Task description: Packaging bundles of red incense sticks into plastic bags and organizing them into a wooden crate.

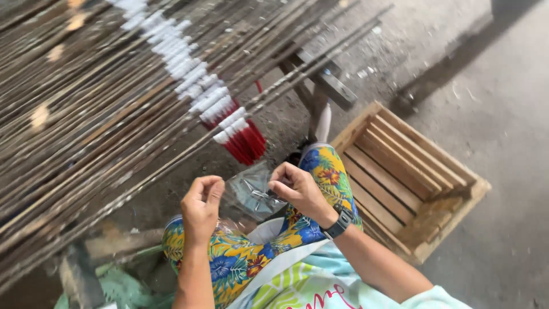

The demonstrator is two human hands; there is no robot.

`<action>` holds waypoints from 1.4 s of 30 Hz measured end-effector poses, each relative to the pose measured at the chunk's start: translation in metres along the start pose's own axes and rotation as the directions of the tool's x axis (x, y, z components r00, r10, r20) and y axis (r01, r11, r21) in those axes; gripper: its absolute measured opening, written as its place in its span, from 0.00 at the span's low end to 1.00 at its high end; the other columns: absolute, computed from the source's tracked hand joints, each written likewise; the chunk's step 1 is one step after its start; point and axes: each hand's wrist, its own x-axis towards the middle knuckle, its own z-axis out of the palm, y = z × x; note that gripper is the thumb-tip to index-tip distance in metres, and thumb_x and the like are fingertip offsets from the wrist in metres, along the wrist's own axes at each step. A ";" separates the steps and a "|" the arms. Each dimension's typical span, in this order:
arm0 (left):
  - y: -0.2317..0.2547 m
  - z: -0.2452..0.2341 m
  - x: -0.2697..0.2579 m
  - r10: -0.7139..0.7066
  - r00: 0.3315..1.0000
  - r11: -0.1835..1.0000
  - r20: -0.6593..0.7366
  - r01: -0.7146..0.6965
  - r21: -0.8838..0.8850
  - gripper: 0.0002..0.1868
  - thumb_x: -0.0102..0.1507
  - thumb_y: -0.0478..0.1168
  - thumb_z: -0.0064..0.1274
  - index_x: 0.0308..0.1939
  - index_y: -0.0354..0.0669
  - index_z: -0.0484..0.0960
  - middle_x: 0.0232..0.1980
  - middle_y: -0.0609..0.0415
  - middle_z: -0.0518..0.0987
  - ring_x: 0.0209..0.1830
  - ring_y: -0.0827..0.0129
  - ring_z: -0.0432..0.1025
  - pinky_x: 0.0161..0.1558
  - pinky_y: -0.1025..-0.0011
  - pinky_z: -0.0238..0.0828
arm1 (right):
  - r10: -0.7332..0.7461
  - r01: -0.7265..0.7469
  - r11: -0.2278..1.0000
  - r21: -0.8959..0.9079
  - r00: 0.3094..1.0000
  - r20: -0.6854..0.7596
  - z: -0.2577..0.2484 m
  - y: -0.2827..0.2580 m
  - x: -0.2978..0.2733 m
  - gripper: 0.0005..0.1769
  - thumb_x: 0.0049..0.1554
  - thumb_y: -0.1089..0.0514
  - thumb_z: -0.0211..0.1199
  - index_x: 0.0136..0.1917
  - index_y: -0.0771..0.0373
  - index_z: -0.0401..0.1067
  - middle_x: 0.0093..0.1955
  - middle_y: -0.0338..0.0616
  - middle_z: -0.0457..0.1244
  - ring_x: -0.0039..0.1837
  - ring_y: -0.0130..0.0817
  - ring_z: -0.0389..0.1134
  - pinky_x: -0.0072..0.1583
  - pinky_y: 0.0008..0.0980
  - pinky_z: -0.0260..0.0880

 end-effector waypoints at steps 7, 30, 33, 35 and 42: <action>-0.040 0.039 0.042 0.150 0.989 0.979 -0.015 -0.151 -0.135 0.17 0.57 0.35 0.49 0.46 0.27 0.66 0.39 0.37 0.70 0.40 0.57 0.70 0.42 0.65 0.67 | 0.066 -0.084 0.989 -0.125 0.988 -0.140 -0.008 0.032 0.005 0.07 0.46 0.60 0.60 0.38 0.63 0.67 0.26 0.42 0.58 0.32 0.26 0.58 0.35 0.26 0.62; 0.004 0.046 -0.037 0.078 0.997 0.983 -0.003 -0.077 -0.168 0.14 0.53 0.48 0.54 0.34 0.42 0.73 0.31 0.50 0.74 0.36 0.61 0.72 0.41 0.68 0.65 | 0.091 -0.099 0.963 0.250 0.995 0.046 0.012 0.032 -0.016 0.04 0.52 0.62 0.54 0.39 0.66 0.64 0.27 0.39 0.57 0.33 0.24 0.58 0.38 0.22 0.58; 0.012 0.049 -0.041 0.099 0.986 0.969 0.135 -0.064 -0.237 0.08 0.54 0.42 0.53 0.27 0.42 0.74 0.26 0.50 0.73 0.32 0.58 0.71 0.38 0.68 0.65 | 0.093 -0.100 0.932 0.348 0.995 0.036 0.020 0.027 -0.016 0.03 0.51 0.63 0.54 0.37 0.64 0.62 0.27 0.36 0.57 0.31 0.19 0.57 0.35 0.18 0.59; 0.015 0.045 -0.040 0.090 0.987 0.967 0.134 -0.054 -0.248 0.08 0.55 0.42 0.52 0.26 0.43 0.74 0.25 0.52 0.73 0.30 0.62 0.71 0.37 0.69 0.65 | 0.104 -0.107 0.913 0.394 0.994 0.029 0.023 0.031 -0.019 0.04 0.52 0.62 0.53 0.37 0.64 0.61 0.27 0.38 0.57 0.31 0.21 0.58 0.35 0.18 0.59; 0.005 0.031 -0.033 -0.006 0.999 0.979 0.046 0.015 -0.202 0.08 0.57 0.42 0.49 0.26 0.43 0.74 0.23 0.54 0.72 0.27 0.71 0.67 0.36 0.72 0.65 | 0.103 -0.079 0.914 0.398 0.994 -0.039 0.020 0.023 -0.016 0.06 0.53 0.60 0.53 0.39 0.64 0.61 0.29 0.40 0.56 0.32 0.24 0.58 0.35 0.19 0.61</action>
